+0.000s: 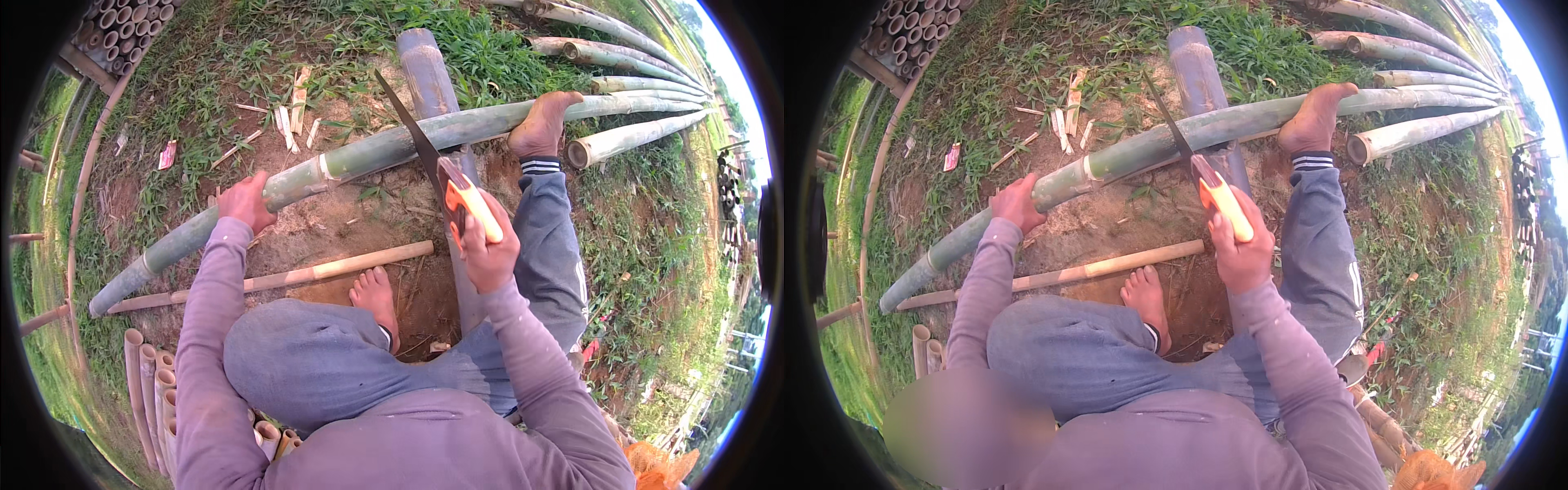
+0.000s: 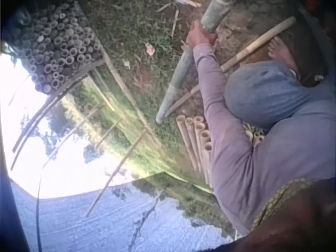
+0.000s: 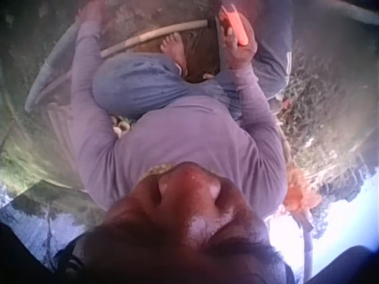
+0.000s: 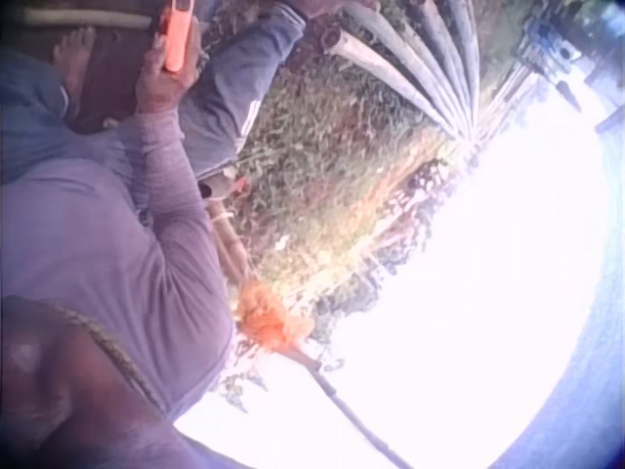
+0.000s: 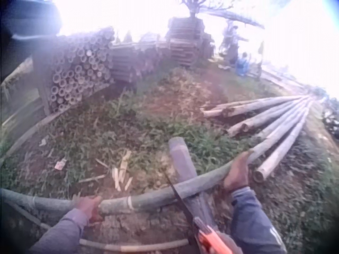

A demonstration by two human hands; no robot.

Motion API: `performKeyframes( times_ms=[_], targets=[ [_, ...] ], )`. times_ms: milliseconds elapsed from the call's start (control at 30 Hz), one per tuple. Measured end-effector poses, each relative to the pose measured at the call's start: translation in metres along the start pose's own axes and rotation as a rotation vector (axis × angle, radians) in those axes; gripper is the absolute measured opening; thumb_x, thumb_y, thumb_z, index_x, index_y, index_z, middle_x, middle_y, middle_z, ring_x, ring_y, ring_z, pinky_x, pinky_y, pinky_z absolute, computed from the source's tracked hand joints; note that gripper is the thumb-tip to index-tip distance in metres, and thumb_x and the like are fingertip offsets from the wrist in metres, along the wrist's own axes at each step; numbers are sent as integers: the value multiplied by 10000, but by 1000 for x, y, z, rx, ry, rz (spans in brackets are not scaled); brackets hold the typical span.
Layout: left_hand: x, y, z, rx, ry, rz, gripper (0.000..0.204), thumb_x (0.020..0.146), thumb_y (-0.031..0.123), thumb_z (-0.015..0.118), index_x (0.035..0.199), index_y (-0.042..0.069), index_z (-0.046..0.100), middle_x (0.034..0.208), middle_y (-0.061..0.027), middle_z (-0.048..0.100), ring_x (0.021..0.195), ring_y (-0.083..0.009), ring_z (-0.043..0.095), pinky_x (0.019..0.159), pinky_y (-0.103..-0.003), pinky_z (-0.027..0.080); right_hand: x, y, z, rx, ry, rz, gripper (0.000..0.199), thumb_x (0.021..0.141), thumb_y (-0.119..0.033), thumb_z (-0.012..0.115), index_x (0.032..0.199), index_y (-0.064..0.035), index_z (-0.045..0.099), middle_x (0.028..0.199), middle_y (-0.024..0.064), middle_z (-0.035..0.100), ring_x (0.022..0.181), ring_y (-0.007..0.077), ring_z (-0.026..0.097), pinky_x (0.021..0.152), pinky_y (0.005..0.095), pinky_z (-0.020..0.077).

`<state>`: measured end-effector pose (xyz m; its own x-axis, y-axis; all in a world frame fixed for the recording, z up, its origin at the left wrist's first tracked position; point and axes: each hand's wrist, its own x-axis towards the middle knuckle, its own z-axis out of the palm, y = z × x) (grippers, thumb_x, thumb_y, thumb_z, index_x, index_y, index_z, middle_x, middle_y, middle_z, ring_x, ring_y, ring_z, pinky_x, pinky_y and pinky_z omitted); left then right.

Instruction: The person sits on the ground and uses a hand saw to cut long bamboo poles into shorter sections. After each cut, the person places the cut piece onto a nearby stack of bamboo.

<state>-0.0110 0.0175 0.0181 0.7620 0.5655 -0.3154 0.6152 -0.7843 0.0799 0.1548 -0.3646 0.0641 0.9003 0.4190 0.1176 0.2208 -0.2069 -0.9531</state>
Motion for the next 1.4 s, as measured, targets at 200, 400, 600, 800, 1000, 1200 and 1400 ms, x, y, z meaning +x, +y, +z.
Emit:
performKeyframes(
  times_ms=[200, 400, 600, 800, 1000, 1200, 1400],
  targets=[
    [-3, -2, -8, -2, -7, -4, 607, 714, 289, 927, 1204, 162, 592, 1166, -136, 742, 1098, -383, 740, 935, -502, 598, 26, 0, 21, 2, 17, 38, 466, 1010, -152, 750, 1420, 33, 629, 1188, 125, 777, 969, 121, 725, 822, 286, 589],
    [5, -9, 0, 7, -29, -27, 671, 699, 288, 926, 1283, 217, 603, 1230, -85, 739, 1133, -376, 730, 943, -551, 577, -97, -42, -69, 42, -27, 31, 551, 1049, -210, 695, 1458, 121, 531, 1314, 227, 732, 1133, 237, 759, 939, 341, 624],
    [11, 10, -8, -3, 14, 19, 620, 697, 278, 933, 1202, 156, 596, 1173, -125, 748, 1106, -376, 741, 940, -501, 594, 80, -4, 40, -14, 9, -1, 421, 1000, -107, 735, 1389, 33, 650, 1113, 132, 779, 934, 112, 713, 818, 294, 578],
    [5, -7, -9, -13, -35, -21, 617, 704, 291, 934, 1206, 158, 600, 1173, -123, 750, 1111, -372, 741, 942, -502, 593, -38, -22, -27, -62, -26, 12, 485, 1029, -142, 707, 1441, 81, 581, 1262, 188, 752, 1060, 182, 746, 900, 312, 603],
    [10, -9, -2, 2, -2, -1, 625, 701, 295, 931, 1206, 145, 595, 1174, -126, 746, 1106, -379, 740, 935, -504, 597, -60, -13, -42, -36, -17, -86, 476, 1032, -137, 697, 1433, 86, 572, 1250, 195, 746, 1036, 205, 750, 883, 322, 613],
    [9, -2, -7, -6, 8, 23, 637, 697, 300, 934, 1211, 152, 588, 1171, -120, 743, 1101, -380, 739, 941, -506, 596, 77, -6, 42, -101, -2, 13, 430, 1003, -131, 747, 1390, 29, 650, 1113, 128, 790, 870, 132, 720, 776, 305, 580],
    [3, -11, -4, -5, -14, 4, 634, 697, 296, 936, 1209, 160, 587, 1163, -119, 740, 1100, -379, 741, 939, -507, 598, -88, -21, -63, -54, -44, -60, 490, 1028, -143, 695, 1420, 118, 560, 1277, 243, 748, 1138, 262, 762, 971, 354, 615]
  ],
)
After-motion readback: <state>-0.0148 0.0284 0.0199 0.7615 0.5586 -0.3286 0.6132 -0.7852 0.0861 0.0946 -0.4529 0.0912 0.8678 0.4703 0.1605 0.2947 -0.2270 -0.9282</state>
